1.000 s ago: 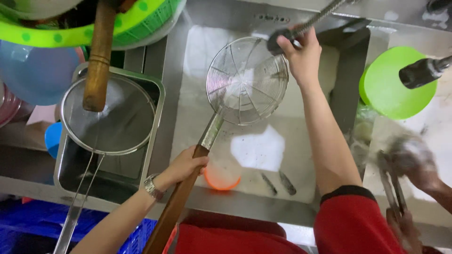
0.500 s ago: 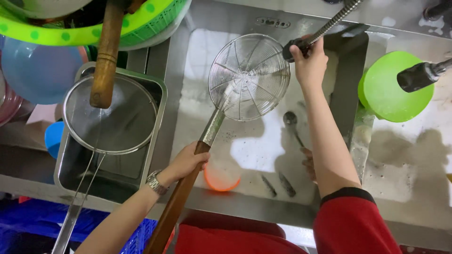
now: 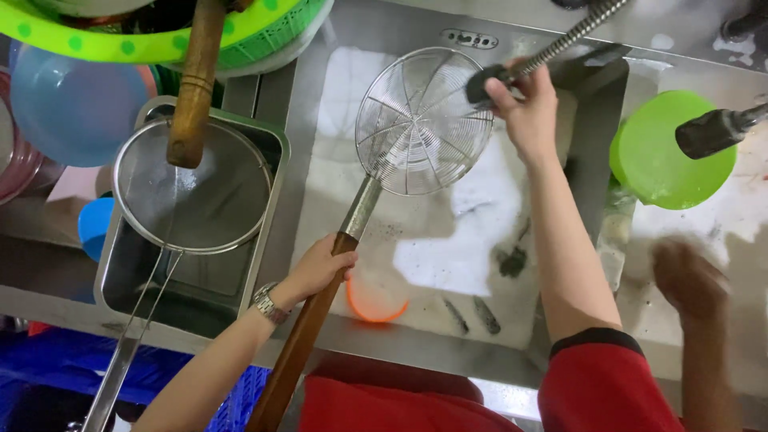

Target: The person washes various dishes and utensils in a commercial kitchen sink. They rinse a metal strainer, a white plate, a black bowl, and a metal strainer under running water, then place them into a blue basket. They also wash a metal strainer and tongs.

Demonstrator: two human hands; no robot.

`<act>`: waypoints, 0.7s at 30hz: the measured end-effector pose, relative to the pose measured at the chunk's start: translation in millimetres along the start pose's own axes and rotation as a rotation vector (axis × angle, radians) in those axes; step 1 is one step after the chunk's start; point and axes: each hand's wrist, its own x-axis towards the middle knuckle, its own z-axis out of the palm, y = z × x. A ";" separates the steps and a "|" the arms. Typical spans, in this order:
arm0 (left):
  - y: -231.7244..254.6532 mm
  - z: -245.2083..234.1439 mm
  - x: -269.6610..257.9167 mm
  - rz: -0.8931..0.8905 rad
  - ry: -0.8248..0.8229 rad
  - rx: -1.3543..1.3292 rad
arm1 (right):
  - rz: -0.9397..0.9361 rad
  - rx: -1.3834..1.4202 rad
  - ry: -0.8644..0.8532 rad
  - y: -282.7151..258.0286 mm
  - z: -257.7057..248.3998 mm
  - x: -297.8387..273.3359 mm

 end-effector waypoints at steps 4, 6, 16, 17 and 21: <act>13.6 3.6 -5.4 -0.011 -0.020 -0.114 | 0.153 0.373 -0.080 -47.7 7.4 -4.9; 21.8 3.5 -10.9 -0.044 -0.021 -0.126 | 0.119 0.418 -0.109 -45.3 8.6 -1.7; -4.0 5.4 -3.2 0.019 -0.138 -0.353 | 0.014 0.208 0.005 -32.6 14.4 -0.9; 2.8 5.5 -6.2 0.009 -0.101 -0.308 | 0.060 0.283 -0.070 -48.3 9.3 -10.0; 8.5 2.2 -4.0 -0.020 -0.028 -0.170 | 0.047 0.185 -0.073 -11.2 -5.1 -10.3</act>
